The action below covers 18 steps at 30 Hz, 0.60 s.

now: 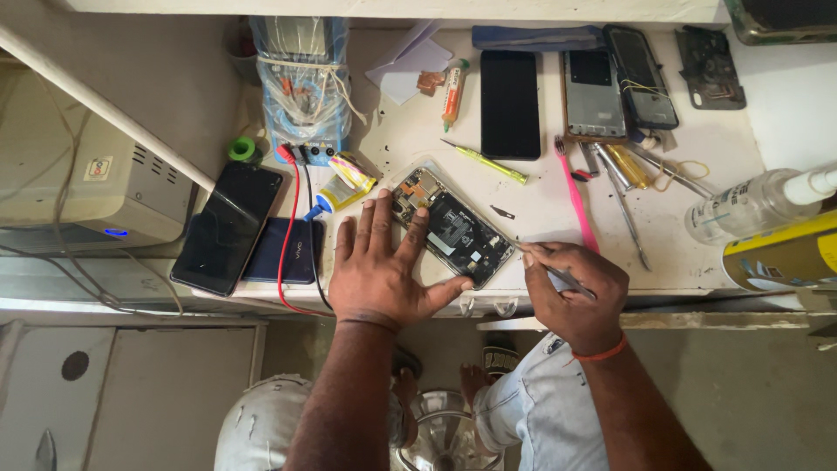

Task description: The person holds a disassembled smartphone, presses and aligns its internal components, then lays the phone chassis on the workbench and uses a small prying tool and tweezers to work around the edges and internals of the device, steadying it with the other hand.

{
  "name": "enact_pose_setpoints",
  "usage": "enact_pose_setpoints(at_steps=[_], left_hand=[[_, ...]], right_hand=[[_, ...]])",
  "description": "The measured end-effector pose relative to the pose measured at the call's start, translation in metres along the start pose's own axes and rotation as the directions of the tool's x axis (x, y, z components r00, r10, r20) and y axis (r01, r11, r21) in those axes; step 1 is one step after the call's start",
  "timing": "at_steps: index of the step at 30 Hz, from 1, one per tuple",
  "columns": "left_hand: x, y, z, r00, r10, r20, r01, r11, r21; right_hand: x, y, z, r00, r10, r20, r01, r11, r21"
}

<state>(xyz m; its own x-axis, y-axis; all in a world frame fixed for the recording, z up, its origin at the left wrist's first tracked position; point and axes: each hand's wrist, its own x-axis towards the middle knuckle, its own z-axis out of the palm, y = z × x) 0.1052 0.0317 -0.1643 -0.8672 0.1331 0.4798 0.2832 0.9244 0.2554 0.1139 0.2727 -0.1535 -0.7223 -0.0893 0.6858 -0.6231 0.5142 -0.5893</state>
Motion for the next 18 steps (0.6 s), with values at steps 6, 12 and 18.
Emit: enact_pose_setpoints(at_steps=[6, 12, 18], left_hand=[[-0.0006, -0.0008, -0.0005, 1.0, 0.009, -0.007, -0.009, 1.0, 0.002], [0.0002, -0.0004, -0.0019, 1.0, -0.002, 0.016, 0.002, 1.0, 0.008], [0.0001, -0.0009, -0.0011, 0.998, -0.014, 0.062, 0.013, 1.0, 0.02]], right_hand=[[0.0003, -0.0025, 0.0024, 0.999, 0.045, 0.012, -0.044, 0.999, -0.028], [0.0, -0.0026, 0.0026, 0.996, 0.083, 0.027, -0.083, 0.996, -0.009], [0.002, 0.0003, 0.0044, 0.995, 0.054, 0.079, -0.056, 0.998, 0.021]])
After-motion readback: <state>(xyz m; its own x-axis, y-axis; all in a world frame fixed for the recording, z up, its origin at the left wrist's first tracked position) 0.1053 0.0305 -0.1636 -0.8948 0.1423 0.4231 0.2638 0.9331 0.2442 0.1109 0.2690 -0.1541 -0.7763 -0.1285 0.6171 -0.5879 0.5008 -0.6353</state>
